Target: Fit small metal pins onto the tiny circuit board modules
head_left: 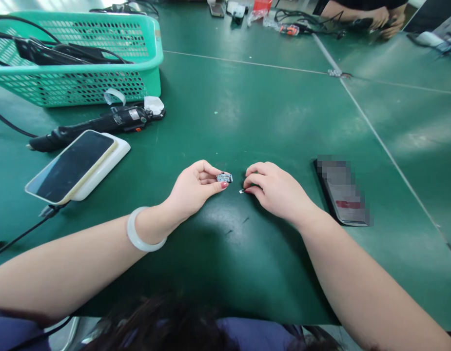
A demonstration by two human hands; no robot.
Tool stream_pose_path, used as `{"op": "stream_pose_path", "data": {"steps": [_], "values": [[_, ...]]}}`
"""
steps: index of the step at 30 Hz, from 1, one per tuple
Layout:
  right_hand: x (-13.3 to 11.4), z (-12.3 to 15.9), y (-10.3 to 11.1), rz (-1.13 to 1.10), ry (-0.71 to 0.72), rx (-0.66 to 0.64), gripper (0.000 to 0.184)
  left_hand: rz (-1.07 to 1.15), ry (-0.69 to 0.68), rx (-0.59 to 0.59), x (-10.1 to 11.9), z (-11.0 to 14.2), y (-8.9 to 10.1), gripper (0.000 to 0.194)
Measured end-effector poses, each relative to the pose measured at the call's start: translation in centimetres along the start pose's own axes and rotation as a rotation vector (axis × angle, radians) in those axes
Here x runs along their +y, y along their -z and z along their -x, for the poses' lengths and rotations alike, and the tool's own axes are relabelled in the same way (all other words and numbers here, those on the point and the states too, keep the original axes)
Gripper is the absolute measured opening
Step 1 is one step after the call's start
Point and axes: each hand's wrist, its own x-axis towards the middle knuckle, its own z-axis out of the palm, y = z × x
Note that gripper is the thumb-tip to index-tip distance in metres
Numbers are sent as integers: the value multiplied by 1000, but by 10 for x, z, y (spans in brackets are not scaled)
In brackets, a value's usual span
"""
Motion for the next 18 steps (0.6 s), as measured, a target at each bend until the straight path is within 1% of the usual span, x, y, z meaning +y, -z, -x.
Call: {"op": "stream_pose_path", "data": {"steps": [4, 6, 8, 12, 13, 15, 18], "values": [[0, 1, -1, 61, 21, 0, 18, -12, -2, 0, 0, 0, 0, 28], [2, 2, -1, 94, 45, 28, 18, -18, -1, 0, 0, 0, 0, 28], [2, 2, 2, 118, 68, 98, 19, -25, 4, 0, 0, 1, 0, 28], [-8, 2, 15, 98, 72, 363, 18, -36, 11, -16, 1, 2, -2, 28], [-13, 1, 17, 76, 69, 406, 17, -41, 12, -21, 2, 2, -2, 28], [-23, -1, 19, 36, 57, 450, 17, -52, 11, -25, 3, 3, -4, 28], [-35, -4, 14, 8, 25, 435, 20, -65, 10, -30, 3, 4, -5, 27]]}}
